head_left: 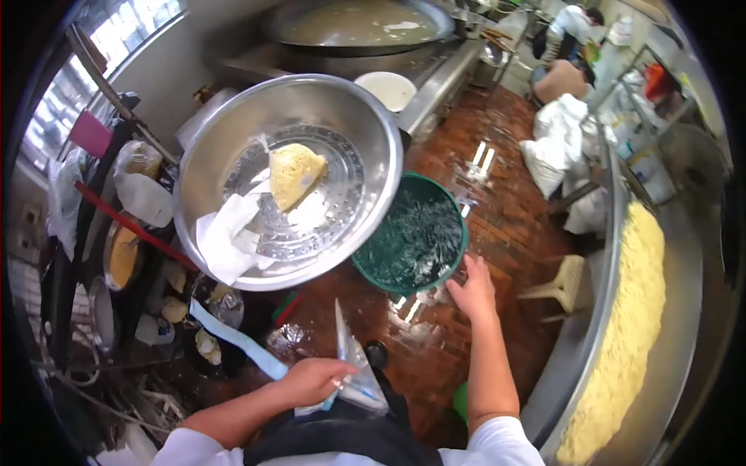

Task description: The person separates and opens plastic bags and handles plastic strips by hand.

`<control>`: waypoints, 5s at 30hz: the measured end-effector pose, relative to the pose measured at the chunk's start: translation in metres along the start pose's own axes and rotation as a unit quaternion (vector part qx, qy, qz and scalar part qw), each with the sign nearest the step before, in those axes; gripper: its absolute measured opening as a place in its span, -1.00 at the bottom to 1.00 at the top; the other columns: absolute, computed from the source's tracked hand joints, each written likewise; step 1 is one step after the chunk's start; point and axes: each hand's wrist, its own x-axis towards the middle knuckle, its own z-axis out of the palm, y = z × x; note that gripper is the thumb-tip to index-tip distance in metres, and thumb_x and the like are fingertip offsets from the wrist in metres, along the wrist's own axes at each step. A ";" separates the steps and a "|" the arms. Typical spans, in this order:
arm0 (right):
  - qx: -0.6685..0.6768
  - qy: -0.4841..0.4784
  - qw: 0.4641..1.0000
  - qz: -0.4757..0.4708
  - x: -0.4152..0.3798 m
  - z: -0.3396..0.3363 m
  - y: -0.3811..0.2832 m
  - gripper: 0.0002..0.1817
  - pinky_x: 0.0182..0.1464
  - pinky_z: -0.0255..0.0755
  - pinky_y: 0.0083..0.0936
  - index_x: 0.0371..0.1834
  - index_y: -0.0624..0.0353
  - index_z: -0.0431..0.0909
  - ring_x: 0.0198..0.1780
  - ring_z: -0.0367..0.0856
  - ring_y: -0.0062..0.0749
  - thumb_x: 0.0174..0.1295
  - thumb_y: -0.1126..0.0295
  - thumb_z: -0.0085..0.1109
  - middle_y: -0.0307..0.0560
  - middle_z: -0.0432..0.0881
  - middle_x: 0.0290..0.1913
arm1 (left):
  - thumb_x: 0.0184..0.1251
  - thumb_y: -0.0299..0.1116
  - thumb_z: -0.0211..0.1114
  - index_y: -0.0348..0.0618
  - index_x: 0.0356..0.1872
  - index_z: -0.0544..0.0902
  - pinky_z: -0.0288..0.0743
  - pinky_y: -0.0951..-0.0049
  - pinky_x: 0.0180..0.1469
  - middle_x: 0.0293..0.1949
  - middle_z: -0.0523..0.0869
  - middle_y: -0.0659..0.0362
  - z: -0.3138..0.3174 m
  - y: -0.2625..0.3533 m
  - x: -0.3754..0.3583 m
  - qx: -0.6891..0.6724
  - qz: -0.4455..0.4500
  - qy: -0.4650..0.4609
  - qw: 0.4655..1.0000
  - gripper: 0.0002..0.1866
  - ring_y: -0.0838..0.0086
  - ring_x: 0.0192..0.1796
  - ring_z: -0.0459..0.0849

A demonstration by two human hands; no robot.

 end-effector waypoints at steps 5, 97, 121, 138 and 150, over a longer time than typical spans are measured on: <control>0.061 -0.022 0.976 0.206 -0.181 -0.019 -0.023 -0.27 0.35 0.25 -0.12 0.32 0.20 0.36 0.38 0.32 0.06 0.04 0.22 0.34 0.22 0.39 0.34 | 0.18 -0.54 0.09 -0.01 0.03 0.64 0.51 0.18 0.12 -0.08 0.70 -0.06 0.014 0.015 0.002 -0.023 0.132 -0.086 0.987 -0.61 0.05 0.03 0.66; -0.219 0.594 0.610 0.478 -1.369 -0.340 0.276 -0.45 0.04 0.46 -0.37 -0.02 0.30 0.60 -0.12 0.66 -0.27 0.10 0.05 0.42 0.04 0.72 -0.13 | 0.23 -0.66 0.09 -0.33 0.06 0.55 0.40 0.44 0.21 0.03 0.65 0.07 0.775 0.273 -0.292 -0.117 0.187 -0.390 0.894 -0.65 0.43 0.11 0.58; 0.102 0.650 0.653 0.375 -1.186 -0.238 0.193 -0.74 0.20 0.37 -0.42 -0.16 0.27 0.63 0.10 0.55 -0.39 0.18 0.35 0.35 -0.02 0.67 0.05 | 0.13 -0.67 0.16 -0.31 0.14 0.50 0.52 0.44 0.07 -0.05 0.69 0.11 0.804 0.294 -0.307 -0.229 -0.040 -0.550 0.802 -0.53 0.44 -0.04 0.67; -0.281 0.687 0.582 0.333 -1.218 -0.186 0.139 -0.45 0.27 0.30 -0.28 0.28 0.30 0.38 0.26 0.43 -0.28 0.24 0.38 0.28 0.07 0.44 0.28 | 0.38 -0.49 0.18 -0.41 0.09 0.50 0.53 0.40 0.11 -0.03 0.69 0.06 0.793 0.263 -0.310 -0.197 -0.037 -0.556 0.807 -0.69 0.44 -0.01 0.67; -0.047 0.347 0.835 0.424 -1.088 -0.069 0.171 -0.79 -0.19 0.56 -0.23 -0.12 0.08 0.67 -0.20 0.68 -0.07 0.20 0.44 0.15 -0.06 0.70 -0.18 | 0.06 -0.56 0.35 -0.34 0.38 0.25 0.37 0.36 0.29 0.14 0.60 -0.08 0.800 0.253 -0.310 -0.014 0.221 -0.410 0.885 -0.22 0.31 0.21 0.56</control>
